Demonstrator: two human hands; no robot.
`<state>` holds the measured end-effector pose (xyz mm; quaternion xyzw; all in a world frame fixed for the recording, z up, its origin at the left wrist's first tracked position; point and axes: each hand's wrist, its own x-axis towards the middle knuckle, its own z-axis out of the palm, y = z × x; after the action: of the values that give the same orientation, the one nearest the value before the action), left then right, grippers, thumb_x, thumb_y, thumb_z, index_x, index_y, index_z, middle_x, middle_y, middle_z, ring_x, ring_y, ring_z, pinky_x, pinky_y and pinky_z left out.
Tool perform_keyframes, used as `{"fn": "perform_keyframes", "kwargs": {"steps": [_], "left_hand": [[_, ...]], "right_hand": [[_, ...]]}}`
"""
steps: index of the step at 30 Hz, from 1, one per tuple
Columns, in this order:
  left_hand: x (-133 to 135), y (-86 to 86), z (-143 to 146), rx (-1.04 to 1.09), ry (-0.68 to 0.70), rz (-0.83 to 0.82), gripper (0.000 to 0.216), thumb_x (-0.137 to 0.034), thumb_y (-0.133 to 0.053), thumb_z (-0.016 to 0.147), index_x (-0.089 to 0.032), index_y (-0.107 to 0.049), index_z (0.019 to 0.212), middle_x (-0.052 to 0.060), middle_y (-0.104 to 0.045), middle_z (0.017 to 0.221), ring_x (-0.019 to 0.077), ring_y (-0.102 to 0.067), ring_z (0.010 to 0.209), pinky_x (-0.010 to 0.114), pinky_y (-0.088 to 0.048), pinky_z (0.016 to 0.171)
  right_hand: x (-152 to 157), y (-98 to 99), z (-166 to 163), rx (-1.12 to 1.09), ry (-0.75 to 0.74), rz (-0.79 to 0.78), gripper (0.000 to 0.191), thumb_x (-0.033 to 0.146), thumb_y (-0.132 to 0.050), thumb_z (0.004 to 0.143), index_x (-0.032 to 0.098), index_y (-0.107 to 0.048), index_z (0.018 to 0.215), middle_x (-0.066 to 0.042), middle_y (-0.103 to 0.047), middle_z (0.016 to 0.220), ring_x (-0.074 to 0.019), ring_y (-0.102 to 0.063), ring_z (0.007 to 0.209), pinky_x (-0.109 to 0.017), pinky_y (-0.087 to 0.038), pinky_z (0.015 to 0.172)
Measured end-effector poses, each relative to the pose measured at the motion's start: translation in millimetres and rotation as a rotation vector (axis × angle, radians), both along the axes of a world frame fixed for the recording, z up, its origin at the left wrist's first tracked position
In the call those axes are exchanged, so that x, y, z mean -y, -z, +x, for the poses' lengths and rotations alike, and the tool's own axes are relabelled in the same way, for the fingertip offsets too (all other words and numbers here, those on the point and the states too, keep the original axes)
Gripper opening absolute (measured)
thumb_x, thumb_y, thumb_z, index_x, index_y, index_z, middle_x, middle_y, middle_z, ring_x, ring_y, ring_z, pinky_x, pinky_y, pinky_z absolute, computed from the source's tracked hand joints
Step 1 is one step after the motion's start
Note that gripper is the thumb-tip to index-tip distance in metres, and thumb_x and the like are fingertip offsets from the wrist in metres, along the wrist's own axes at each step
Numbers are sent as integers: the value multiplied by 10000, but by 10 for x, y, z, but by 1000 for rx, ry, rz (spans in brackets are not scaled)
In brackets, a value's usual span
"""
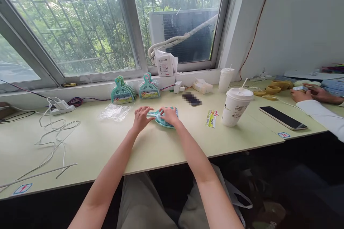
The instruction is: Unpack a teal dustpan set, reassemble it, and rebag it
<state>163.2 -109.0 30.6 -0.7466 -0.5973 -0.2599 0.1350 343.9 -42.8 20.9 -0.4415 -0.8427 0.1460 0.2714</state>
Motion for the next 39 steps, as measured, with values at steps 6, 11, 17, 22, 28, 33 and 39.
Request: {"fn": "perform_keyframes", "kwargs": {"steps": [6,11,17,22,28,33,39], "left_hand": [[-70,130,-114,-144,76,-148,516,-199,-607,824,-237,-483,1324,110,-563,1278,262,-490,1183,374,-402,930],[-80,139,-65,-259,116,-80,477,-111,-550,823,-215,-524,1288,94,-643,1089,244,-570,1040,371,-419,895],[-86,181,-39,-374,260,-28,392,-4,-425,837,-197,-643,1100,86,-633,1181,209,-556,1110,342,-419,928],[-134,237,27,-419,129,-147,368,-16,-396,865,-175,-631,1099,102,-644,1076,179,-623,927,262,-466,716],[-133,166,102,-449,70,-235,288,-12,-393,847,-126,-611,996,103,-624,965,193,-642,837,263,-444,654],[-156,175,116,-386,62,-268,281,-5,-399,828,-124,-614,963,114,-620,925,202,-643,772,281,-444,663],[-151,246,24,-227,153,-175,322,5,-380,832,-155,-626,965,116,-616,996,210,-626,920,337,-477,855]], "right_hand": [[-10,64,6,-38,18,21,264,224,-645,805,280,-600,1060,22,-726,920,-181,-599,1040,-463,-170,1087],[1,69,4,-24,-10,14,255,179,-633,795,275,-618,1031,27,-728,929,-179,-607,1027,-462,-188,1087],[-19,71,42,-46,1,-7,225,205,-637,776,264,-630,992,20,-727,925,-183,-624,970,-400,-321,1000],[-39,62,9,35,35,43,190,152,-631,772,255,-623,931,24,-728,906,-179,-636,957,-481,-162,1103],[-72,41,-38,126,27,85,199,119,-624,765,229,-597,928,5,-720,925,-181,-632,959,-474,-153,1105],[-88,48,-7,133,2,46,223,105,-630,750,227,-593,934,9,-717,923,-179,-624,967,-464,-155,1097],[-46,-26,72,186,14,64,193,208,-639,775,240,-625,965,-11,-715,961,-214,-586,1029,-409,-269,969]]}}
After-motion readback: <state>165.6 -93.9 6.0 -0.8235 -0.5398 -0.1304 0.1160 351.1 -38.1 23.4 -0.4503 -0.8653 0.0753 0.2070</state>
